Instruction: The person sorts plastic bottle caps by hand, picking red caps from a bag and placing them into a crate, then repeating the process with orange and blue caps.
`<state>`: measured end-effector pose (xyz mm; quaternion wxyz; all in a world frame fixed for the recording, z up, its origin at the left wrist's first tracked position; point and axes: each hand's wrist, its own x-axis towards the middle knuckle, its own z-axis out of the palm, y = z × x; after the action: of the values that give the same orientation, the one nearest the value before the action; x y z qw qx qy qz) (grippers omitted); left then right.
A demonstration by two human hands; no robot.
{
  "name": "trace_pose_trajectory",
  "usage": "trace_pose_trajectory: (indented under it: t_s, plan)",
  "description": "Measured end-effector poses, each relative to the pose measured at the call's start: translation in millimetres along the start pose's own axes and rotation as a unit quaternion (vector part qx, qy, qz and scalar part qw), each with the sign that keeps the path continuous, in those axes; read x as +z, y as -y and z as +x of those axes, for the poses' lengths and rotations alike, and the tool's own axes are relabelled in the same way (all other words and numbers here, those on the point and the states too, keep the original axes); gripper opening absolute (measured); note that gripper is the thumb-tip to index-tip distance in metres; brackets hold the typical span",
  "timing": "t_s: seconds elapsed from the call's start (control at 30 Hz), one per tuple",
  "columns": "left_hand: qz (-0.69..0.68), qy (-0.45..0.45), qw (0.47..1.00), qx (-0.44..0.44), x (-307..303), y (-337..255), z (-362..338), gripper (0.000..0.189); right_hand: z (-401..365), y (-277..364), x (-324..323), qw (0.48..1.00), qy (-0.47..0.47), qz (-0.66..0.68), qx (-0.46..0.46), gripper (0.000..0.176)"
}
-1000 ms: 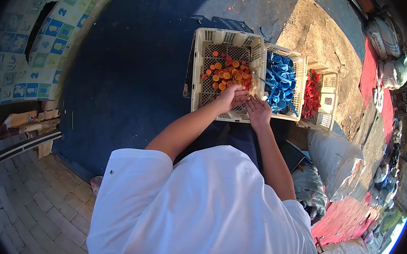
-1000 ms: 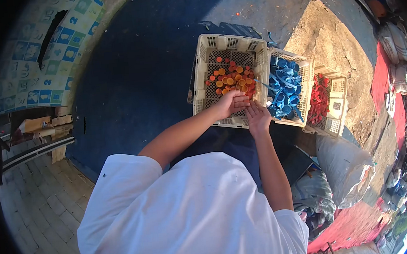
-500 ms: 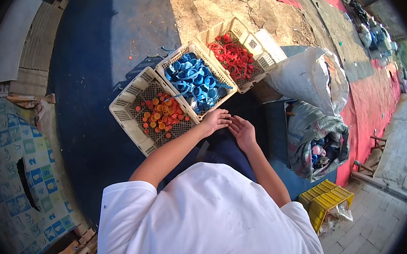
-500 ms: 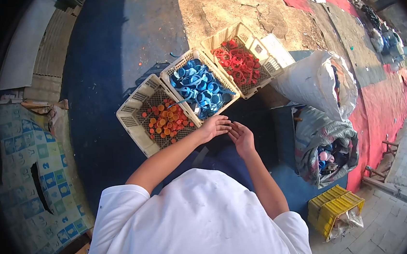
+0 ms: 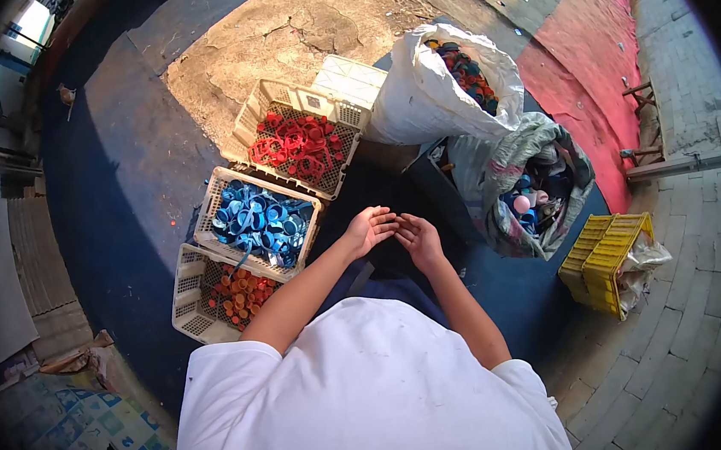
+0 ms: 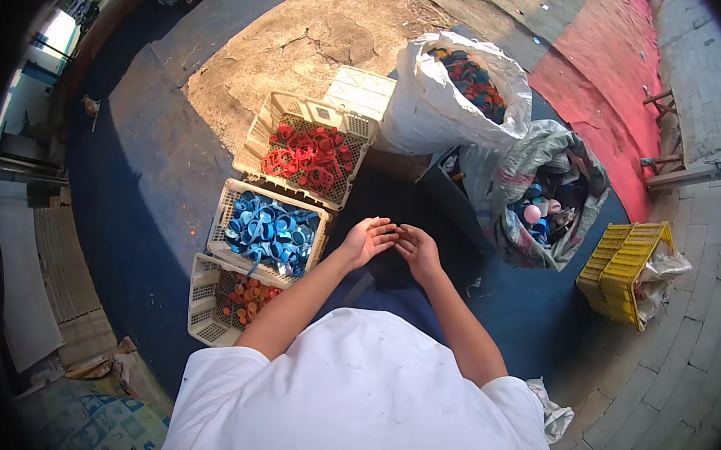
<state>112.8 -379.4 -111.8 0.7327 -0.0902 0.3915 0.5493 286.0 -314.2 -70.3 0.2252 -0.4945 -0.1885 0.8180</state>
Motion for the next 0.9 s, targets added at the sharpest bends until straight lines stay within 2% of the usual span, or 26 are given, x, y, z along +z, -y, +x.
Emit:
trace_pose_trajectory:
  t_s: [0.27,0.5,0.67,0.9]
  plan:
    - [0.066,0.021,0.995,-0.073,47.2,-12.3,61.1,0.041,26.2,36.7,-32.6,0.996,-0.063,0.044,-0.040,0.036]
    - [0.129,0.070,0.985,-0.093,115.2,-68.8,124.1,0.043,56.4,111.0,-25.0,0.989,-0.089,0.020,-0.116,0.030]
    - [0.054,0.130,0.983,-0.117,182.9,-131.4,147.0,0.044,75.2,185.4,1.3,0.979,-0.097,0.038,-0.176,0.029]
    - [0.007,0.231,0.964,-0.128,229.2,-190.6,170.2,0.049,76.8,273.7,2.2,0.959,-0.146,0.017,-0.242,0.030]
